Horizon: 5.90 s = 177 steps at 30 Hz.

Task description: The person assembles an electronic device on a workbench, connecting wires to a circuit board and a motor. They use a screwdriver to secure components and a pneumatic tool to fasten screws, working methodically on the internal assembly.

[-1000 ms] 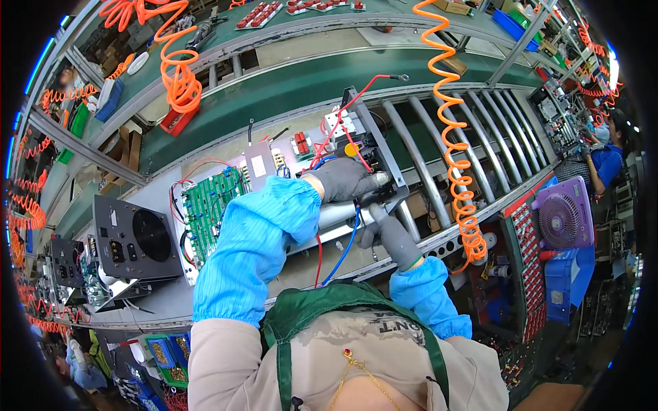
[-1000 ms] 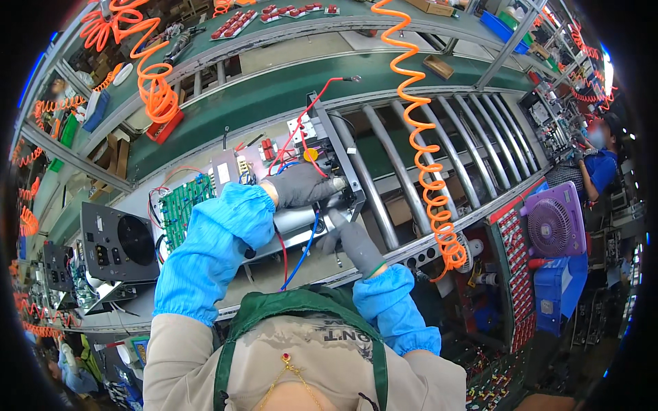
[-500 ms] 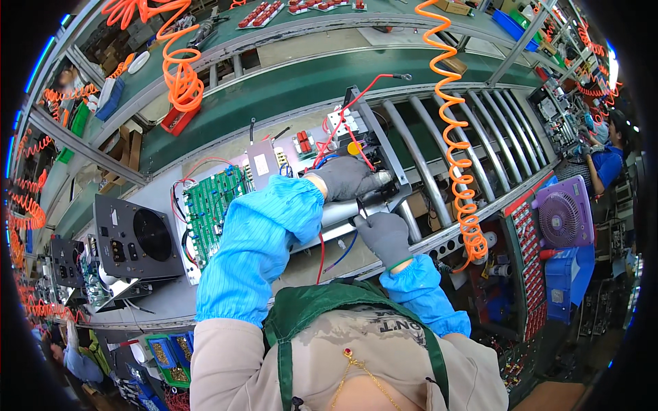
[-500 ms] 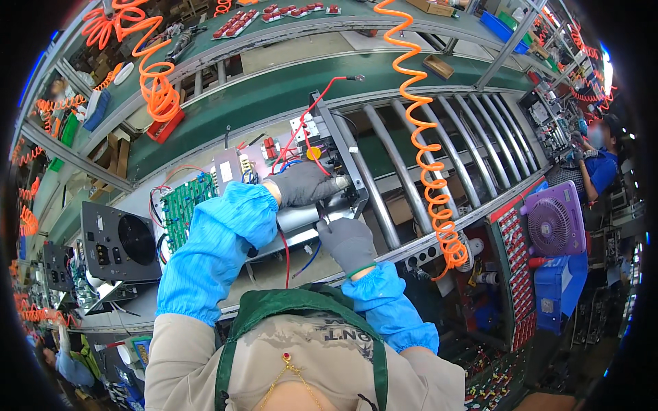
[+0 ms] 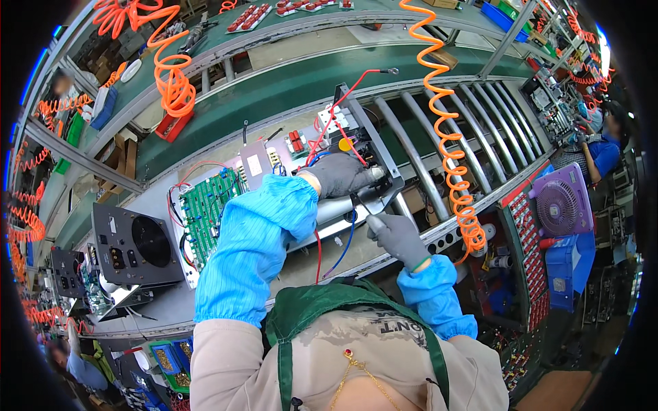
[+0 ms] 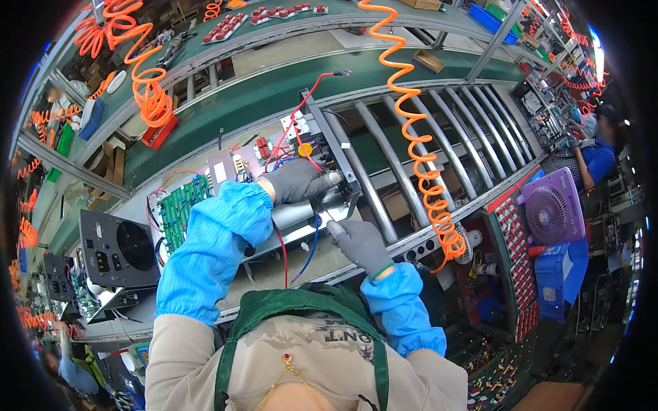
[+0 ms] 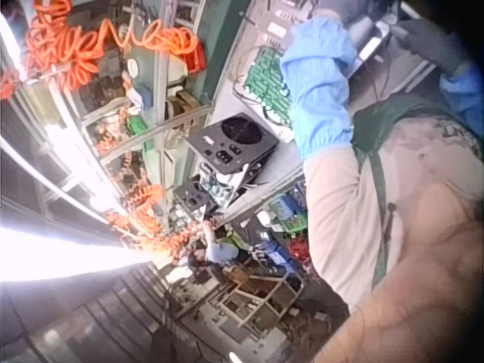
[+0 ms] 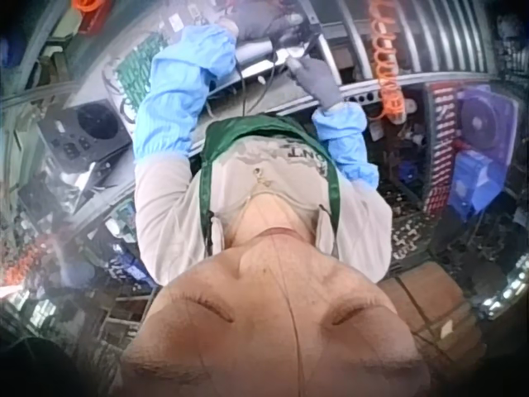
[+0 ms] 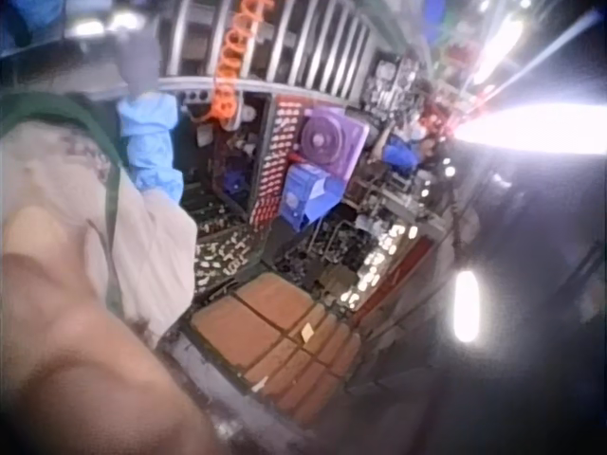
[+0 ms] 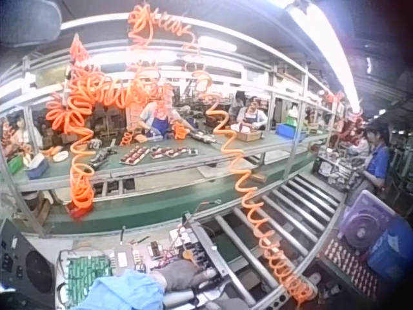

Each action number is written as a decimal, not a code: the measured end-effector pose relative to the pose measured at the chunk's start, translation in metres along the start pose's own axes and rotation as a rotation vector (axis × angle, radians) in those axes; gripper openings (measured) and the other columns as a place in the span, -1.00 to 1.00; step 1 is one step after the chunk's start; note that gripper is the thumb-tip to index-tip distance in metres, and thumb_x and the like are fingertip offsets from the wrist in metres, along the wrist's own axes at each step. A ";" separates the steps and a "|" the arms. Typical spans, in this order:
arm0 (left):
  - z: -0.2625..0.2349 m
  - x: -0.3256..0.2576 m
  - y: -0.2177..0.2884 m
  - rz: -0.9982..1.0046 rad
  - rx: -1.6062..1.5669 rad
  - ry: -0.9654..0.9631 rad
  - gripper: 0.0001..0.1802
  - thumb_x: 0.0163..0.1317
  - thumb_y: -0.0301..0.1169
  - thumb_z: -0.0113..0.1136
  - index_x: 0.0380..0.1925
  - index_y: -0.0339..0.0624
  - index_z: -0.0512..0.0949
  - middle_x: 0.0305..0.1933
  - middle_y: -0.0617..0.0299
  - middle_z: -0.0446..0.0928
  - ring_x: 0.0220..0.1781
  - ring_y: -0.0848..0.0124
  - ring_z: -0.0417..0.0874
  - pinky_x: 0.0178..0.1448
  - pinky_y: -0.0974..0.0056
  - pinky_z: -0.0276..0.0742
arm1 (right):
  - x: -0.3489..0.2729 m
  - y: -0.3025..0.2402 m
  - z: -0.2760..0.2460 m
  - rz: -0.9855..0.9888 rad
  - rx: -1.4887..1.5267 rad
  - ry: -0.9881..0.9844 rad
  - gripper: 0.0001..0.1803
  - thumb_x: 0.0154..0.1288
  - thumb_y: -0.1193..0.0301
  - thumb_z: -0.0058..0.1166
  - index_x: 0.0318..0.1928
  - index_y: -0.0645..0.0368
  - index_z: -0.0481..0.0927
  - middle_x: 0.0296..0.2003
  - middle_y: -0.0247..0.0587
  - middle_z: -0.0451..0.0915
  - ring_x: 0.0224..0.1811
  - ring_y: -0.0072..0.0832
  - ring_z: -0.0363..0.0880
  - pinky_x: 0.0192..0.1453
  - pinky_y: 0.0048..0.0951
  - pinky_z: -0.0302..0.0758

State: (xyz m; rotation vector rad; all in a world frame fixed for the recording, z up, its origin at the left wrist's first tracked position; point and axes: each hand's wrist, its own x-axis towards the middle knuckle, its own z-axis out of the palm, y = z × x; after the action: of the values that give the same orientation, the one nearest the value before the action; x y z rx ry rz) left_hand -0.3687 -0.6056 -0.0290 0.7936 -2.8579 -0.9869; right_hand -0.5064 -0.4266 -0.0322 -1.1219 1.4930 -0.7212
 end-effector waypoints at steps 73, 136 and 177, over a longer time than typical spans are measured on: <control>-0.002 0.000 0.003 0.045 0.029 0.019 -0.21 0.34 0.23 -0.37 -0.54 -0.29 0.53 -0.57 -0.11 0.48 -0.40 -0.05 0.55 -0.22 -0.01 0.41 | -0.010 -0.006 0.015 -0.303 -0.481 0.167 -0.70 0.25 0.17 0.05 -0.32 0.15 0.63 -0.46 -0.05 0.60 -0.33 -0.09 0.60 -0.23 -0.21 0.47; 0.057 -0.116 0.110 0.154 0.027 0.504 -0.49 0.01 -0.38 0.22 0.03 -0.16 0.43 -0.09 0.03 0.46 -0.03 0.11 0.52 0.03 0.16 0.46 | -0.062 -0.047 -0.036 -0.709 -0.202 -0.053 -0.81 0.07 0.37 0.17 -0.36 0.24 0.57 -0.58 -0.18 0.50 -0.53 -0.31 0.52 -0.42 -0.33 0.41; 0.085 -0.127 0.079 -0.285 -0.471 0.693 -0.75 0.18 -0.34 0.17 -0.15 -0.18 0.52 -0.28 0.08 0.53 -0.34 0.22 0.61 -0.23 0.18 0.52 | 0.017 -0.070 -0.013 -0.611 -0.477 0.311 -0.88 0.22 0.41 0.12 -0.26 0.14 0.51 -0.57 -0.10 0.55 -0.55 -0.20 0.60 -0.51 -0.34 0.45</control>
State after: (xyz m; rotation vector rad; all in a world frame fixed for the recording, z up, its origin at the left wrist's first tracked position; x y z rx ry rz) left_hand -0.3096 -0.4441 -0.0326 1.2037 -1.8760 -1.0719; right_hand -0.4998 -0.4696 0.0265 -1.9491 1.6379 -1.0157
